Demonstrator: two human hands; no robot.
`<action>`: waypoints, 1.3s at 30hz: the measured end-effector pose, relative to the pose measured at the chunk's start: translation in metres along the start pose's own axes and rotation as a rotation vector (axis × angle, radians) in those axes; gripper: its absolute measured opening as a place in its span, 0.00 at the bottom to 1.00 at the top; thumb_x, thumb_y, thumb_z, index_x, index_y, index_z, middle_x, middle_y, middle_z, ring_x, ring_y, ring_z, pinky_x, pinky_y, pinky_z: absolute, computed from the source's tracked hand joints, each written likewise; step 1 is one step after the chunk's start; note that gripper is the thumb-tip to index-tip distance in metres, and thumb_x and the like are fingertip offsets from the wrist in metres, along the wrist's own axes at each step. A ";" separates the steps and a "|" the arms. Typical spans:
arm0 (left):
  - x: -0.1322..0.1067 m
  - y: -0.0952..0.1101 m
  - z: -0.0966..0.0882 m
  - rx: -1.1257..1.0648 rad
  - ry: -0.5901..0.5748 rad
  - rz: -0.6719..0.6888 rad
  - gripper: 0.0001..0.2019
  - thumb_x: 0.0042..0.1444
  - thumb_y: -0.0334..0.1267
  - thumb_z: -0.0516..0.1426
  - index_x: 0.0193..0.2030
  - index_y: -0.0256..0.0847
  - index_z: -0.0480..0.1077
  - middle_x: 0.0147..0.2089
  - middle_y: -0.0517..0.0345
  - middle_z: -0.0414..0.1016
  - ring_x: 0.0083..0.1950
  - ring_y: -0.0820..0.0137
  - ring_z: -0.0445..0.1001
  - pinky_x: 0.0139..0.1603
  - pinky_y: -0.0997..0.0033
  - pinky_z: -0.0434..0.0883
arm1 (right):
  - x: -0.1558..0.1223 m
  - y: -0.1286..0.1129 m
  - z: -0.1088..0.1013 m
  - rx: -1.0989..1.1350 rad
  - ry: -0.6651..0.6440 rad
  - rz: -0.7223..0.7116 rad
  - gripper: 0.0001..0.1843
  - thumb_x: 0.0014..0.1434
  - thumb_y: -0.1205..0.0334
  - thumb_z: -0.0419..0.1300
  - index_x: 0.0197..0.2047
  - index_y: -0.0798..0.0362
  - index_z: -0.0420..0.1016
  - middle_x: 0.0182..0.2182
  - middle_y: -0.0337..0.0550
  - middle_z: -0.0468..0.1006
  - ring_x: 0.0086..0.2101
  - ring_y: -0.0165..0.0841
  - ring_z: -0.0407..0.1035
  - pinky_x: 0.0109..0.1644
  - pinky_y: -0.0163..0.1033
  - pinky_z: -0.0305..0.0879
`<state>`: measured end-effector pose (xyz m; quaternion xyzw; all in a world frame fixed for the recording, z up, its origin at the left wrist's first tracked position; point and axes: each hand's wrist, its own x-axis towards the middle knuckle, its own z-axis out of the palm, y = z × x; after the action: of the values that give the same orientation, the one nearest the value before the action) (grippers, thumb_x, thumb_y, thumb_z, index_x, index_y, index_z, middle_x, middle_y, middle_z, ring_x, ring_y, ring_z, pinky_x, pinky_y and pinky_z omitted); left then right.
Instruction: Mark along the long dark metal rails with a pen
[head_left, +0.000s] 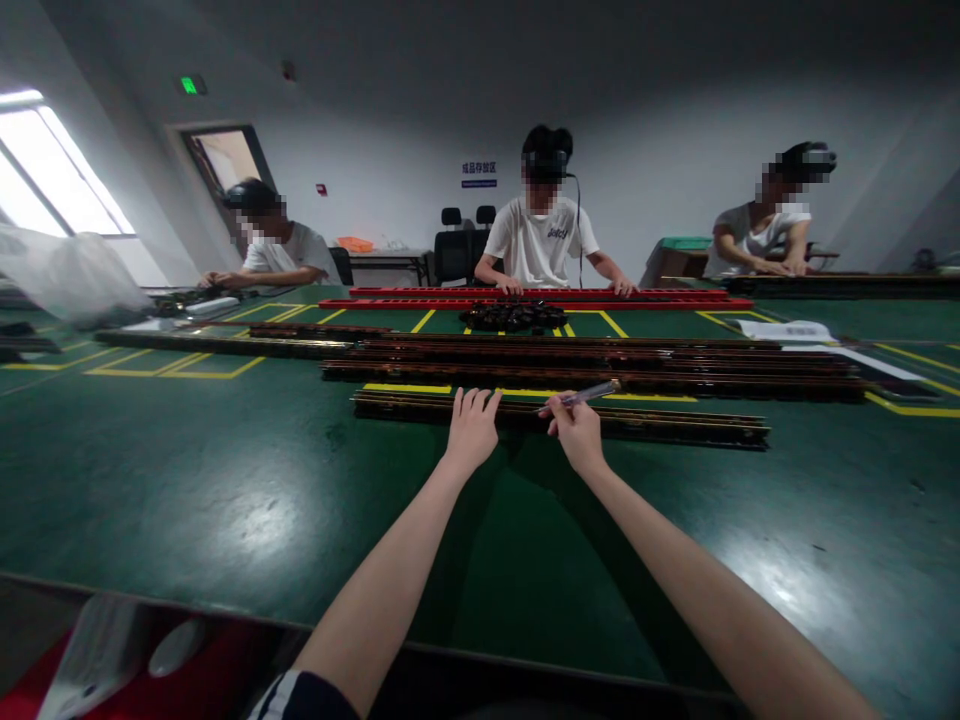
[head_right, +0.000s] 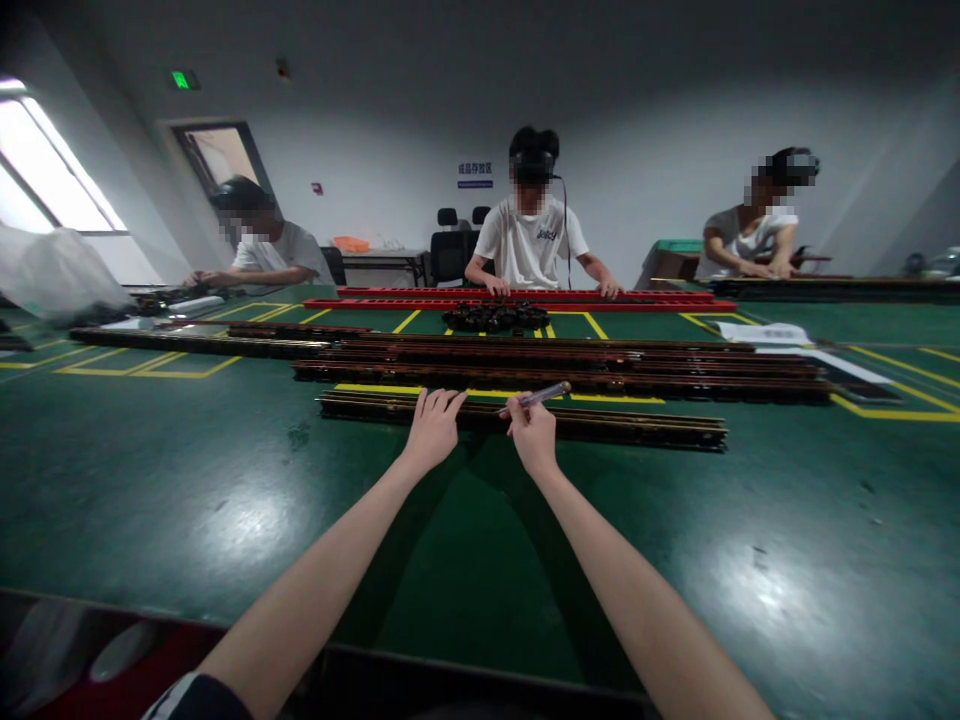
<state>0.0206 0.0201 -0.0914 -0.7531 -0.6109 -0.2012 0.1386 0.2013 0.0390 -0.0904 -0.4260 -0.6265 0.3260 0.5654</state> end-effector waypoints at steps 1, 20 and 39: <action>0.000 -0.001 0.000 -0.008 -0.008 0.004 0.25 0.59 0.24 0.46 0.63 0.35 0.64 0.60 0.47 0.70 0.65 0.57 0.63 0.72 0.47 0.51 | 0.000 -0.001 0.000 -0.002 0.001 0.001 0.33 0.50 0.27 0.54 0.32 0.53 0.70 0.28 0.49 0.79 0.20 0.31 0.69 0.24 0.37 0.67; 0.002 -0.002 -0.006 -0.107 -0.063 -0.027 0.20 0.65 0.40 0.47 0.61 0.37 0.66 0.58 0.48 0.71 0.61 0.60 0.66 0.70 0.53 0.55 | -0.003 -0.011 0.002 -0.091 0.018 -0.010 0.34 0.49 0.26 0.53 0.30 0.53 0.71 0.25 0.49 0.78 0.19 0.33 0.68 0.24 0.38 0.67; 0.001 0.001 -0.006 -0.042 -0.031 -0.047 0.23 0.64 0.51 0.50 0.58 0.38 0.66 0.55 0.47 0.72 0.59 0.57 0.67 0.66 0.51 0.58 | -0.004 -0.015 0.003 -0.093 0.040 -0.013 0.35 0.47 0.26 0.54 0.28 0.54 0.71 0.23 0.48 0.78 0.18 0.32 0.68 0.25 0.39 0.68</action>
<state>0.0205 0.0185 -0.0852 -0.7442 -0.6263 -0.2052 0.1086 0.1958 0.0288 -0.0794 -0.4542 -0.6323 0.2845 0.5594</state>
